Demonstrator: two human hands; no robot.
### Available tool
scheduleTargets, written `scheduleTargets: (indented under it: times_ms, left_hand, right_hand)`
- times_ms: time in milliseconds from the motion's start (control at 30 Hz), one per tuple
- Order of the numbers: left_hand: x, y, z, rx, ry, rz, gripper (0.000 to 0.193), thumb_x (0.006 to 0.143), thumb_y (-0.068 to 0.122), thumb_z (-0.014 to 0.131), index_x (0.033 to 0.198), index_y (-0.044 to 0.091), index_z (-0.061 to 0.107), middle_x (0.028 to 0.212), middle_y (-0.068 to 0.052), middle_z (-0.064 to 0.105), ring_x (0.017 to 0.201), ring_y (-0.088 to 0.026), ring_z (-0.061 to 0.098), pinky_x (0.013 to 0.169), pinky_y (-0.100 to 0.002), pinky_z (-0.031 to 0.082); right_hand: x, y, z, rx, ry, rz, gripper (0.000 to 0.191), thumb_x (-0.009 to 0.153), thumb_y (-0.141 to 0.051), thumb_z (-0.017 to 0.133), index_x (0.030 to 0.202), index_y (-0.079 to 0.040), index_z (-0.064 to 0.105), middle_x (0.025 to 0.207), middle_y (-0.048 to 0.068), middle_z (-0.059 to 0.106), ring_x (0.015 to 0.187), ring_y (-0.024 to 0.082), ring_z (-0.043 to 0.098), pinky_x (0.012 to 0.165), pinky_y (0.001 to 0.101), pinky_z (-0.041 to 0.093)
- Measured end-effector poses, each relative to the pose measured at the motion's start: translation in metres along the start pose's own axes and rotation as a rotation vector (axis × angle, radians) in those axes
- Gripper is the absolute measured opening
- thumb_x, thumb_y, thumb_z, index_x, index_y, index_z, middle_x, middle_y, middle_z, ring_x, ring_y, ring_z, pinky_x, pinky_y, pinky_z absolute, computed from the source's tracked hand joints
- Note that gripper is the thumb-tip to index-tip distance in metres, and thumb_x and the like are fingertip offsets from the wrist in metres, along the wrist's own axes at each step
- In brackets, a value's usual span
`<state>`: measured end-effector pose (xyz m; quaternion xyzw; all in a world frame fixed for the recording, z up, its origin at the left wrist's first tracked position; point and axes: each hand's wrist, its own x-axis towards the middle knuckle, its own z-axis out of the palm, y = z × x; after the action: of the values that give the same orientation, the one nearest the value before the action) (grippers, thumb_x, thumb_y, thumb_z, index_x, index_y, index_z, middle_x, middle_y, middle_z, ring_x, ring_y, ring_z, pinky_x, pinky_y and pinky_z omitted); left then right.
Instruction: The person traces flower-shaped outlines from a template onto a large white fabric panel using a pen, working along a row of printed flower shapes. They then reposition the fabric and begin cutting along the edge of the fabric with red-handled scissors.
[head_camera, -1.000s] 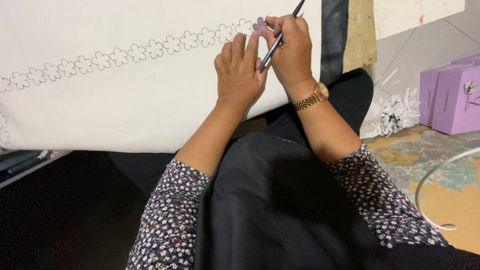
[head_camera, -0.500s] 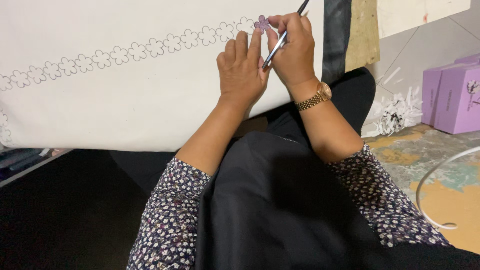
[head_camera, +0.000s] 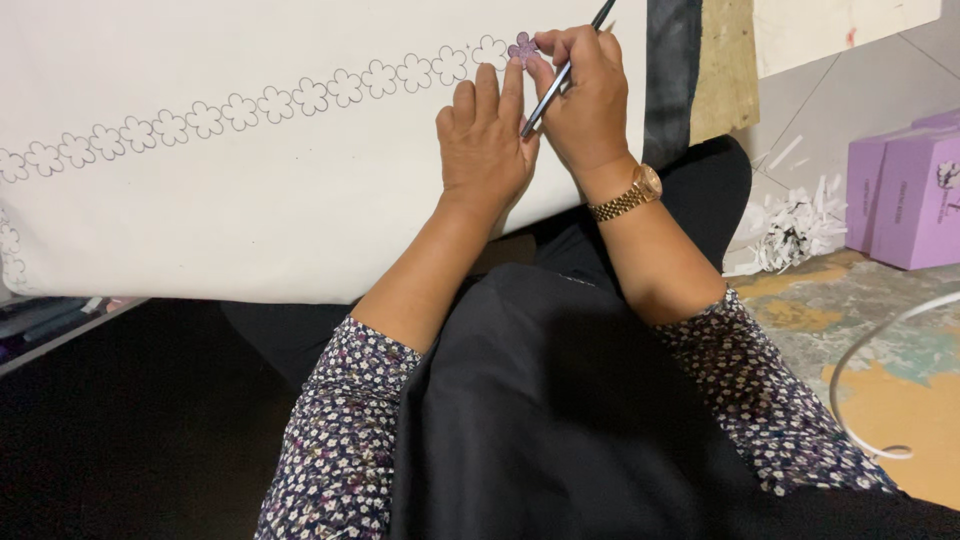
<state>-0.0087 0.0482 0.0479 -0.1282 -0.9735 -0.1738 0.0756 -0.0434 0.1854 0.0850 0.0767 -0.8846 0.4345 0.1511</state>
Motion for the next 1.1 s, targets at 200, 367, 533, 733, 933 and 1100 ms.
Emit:
scheduleTargets:
  times_ms: [200, 367, 533, 733, 933, 1100]
  left_hand:
    - [0.001, 0.001, -0.004, -0.017, 0.006, -0.003, 0.073, 0.087, 0.032, 0.068, 0.152, 0.008, 0.046, 0.144, -0.014, 0.045, 0.122, -0.033, 0.044, 0.087, -0.045, 0.039]
    - [-0.002, 0.001, -0.005, -0.031, 0.085, 0.014, 0.067, 0.090, 0.028, 0.067, 0.151, 0.008, 0.048, 0.143, -0.013, 0.045, 0.122, -0.032, 0.044, 0.088, -0.045, 0.039]
    - [-0.002, 0.000, -0.003, -0.044, 0.083, 0.012, 0.068, 0.088, 0.025, 0.066, 0.151, 0.009, 0.049, 0.143, -0.013, 0.046, 0.122, -0.031, 0.044, 0.088, -0.044, 0.039]
    - [-0.005, 0.000, 0.001, -0.078, 0.078, 0.020, 0.072, 0.088, 0.028, 0.067, 0.153, 0.007, 0.045, 0.154, -0.015, 0.040, 0.129, -0.032, 0.043, 0.099, -0.045, 0.037]
    - [-0.001, 0.004, 0.003, -0.027, 0.004, 0.065, 0.073, 0.096, 0.028, 0.067, 0.160, 0.008, 0.039, 0.161, -0.006, 0.041, 0.129, -0.027, 0.043, 0.101, -0.045, 0.030]
    - [0.004, 0.016, 0.001, -0.006, -0.060, 0.007, 0.082, 0.086, 0.039, 0.062, 0.156, 0.005, 0.037, 0.157, -0.011, 0.042, 0.129, -0.031, 0.041, 0.103, -0.047, 0.027]
  right_hand:
    - [0.001, 0.002, 0.002, -0.059, 0.027, -0.045, 0.026, 0.096, -0.001, 0.081, 0.101, -0.004, 0.055, 0.105, 0.007, 0.070, 0.103, 0.024, 0.069, 0.085, 0.0339, 0.058]
    - [0.001, -0.001, 0.001, -0.036, 0.018, -0.019, 0.027, 0.096, -0.003, 0.083, 0.101, -0.005, 0.056, 0.103, 0.007, 0.070, 0.104, 0.023, 0.068, 0.086, 0.0342, 0.058]
    - [0.001, -0.001, -0.001, -0.080, 0.012, -0.042, 0.027, 0.094, -0.001, 0.083, 0.103, -0.005, 0.058, 0.103, 0.006, 0.072, 0.102, 0.026, 0.065, 0.086, 0.0361, 0.055]
    - [0.000, 0.002, 0.002, -0.049, 0.018, -0.048, 0.028, 0.096, -0.001, 0.082, 0.102, -0.005, 0.055, 0.105, 0.006, 0.071, 0.106, 0.025, 0.066, 0.088, 0.0356, 0.056]
    - [0.000, -0.001, -0.002, -0.107, -0.010, -0.050, 0.022, 0.095, 0.003, 0.075, 0.101, -0.004, 0.055, 0.106, 0.008, 0.073, 0.102, 0.028, 0.065, 0.087, 0.0366, 0.055]
    - [-0.002, 0.006, -0.007, 0.401, 0.087, 0.053, 0.009, 0.112, -0.013, 0.051, 0.114, -0.004, 0.049, 0.117, 0.009, 0.068, 0.107, 0.016, 0.064, 0.095, 0.0308, 0.056]
